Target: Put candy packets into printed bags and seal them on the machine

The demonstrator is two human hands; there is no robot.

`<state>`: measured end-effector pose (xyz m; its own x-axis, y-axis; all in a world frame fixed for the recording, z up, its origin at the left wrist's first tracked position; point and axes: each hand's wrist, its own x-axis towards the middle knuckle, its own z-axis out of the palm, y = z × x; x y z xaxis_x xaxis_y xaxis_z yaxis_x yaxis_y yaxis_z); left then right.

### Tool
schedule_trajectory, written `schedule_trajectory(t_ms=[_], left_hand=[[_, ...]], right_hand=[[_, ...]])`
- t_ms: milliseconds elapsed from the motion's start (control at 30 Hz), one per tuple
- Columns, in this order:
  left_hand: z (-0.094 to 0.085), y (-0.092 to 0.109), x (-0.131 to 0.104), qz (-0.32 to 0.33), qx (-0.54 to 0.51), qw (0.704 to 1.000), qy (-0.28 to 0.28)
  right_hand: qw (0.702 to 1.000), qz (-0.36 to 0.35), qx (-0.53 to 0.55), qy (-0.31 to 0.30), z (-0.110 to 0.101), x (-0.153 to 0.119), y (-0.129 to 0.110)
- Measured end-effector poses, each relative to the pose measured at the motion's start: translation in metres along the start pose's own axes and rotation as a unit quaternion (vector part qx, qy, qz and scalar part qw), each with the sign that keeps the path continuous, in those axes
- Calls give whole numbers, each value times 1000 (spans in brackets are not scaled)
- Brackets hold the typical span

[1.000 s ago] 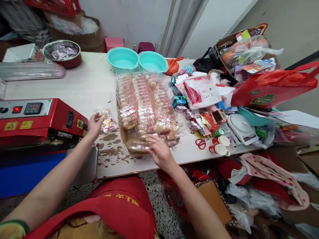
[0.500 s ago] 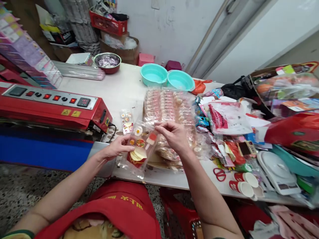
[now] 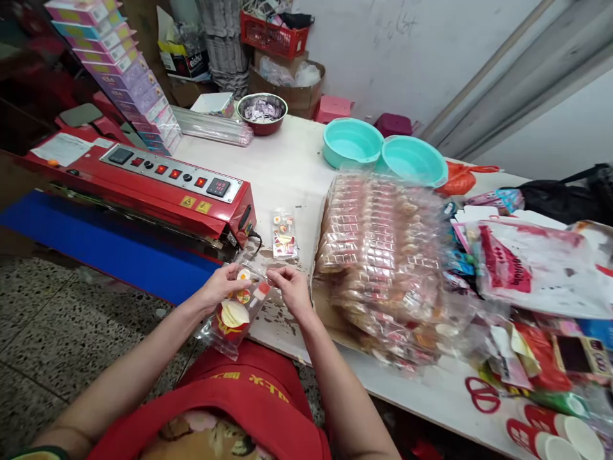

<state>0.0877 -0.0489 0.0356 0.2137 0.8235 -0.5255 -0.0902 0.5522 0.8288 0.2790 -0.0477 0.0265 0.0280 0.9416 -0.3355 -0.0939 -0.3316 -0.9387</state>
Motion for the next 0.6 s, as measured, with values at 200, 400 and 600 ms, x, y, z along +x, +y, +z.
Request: schedule_trajectory(t_ms=[200,400,600], left_hand=[[-8,9,2,-7,-75,997,21],[-19,23,16,-37,-128,985,111],[-28,9,31,-12,-148,971,190]], right_hand=[[1000,-2,-29,-6,7,6,-1],[999,-8,-38,-33,19,12,-5],[1000,-1,-22,-22,35,18,1]])
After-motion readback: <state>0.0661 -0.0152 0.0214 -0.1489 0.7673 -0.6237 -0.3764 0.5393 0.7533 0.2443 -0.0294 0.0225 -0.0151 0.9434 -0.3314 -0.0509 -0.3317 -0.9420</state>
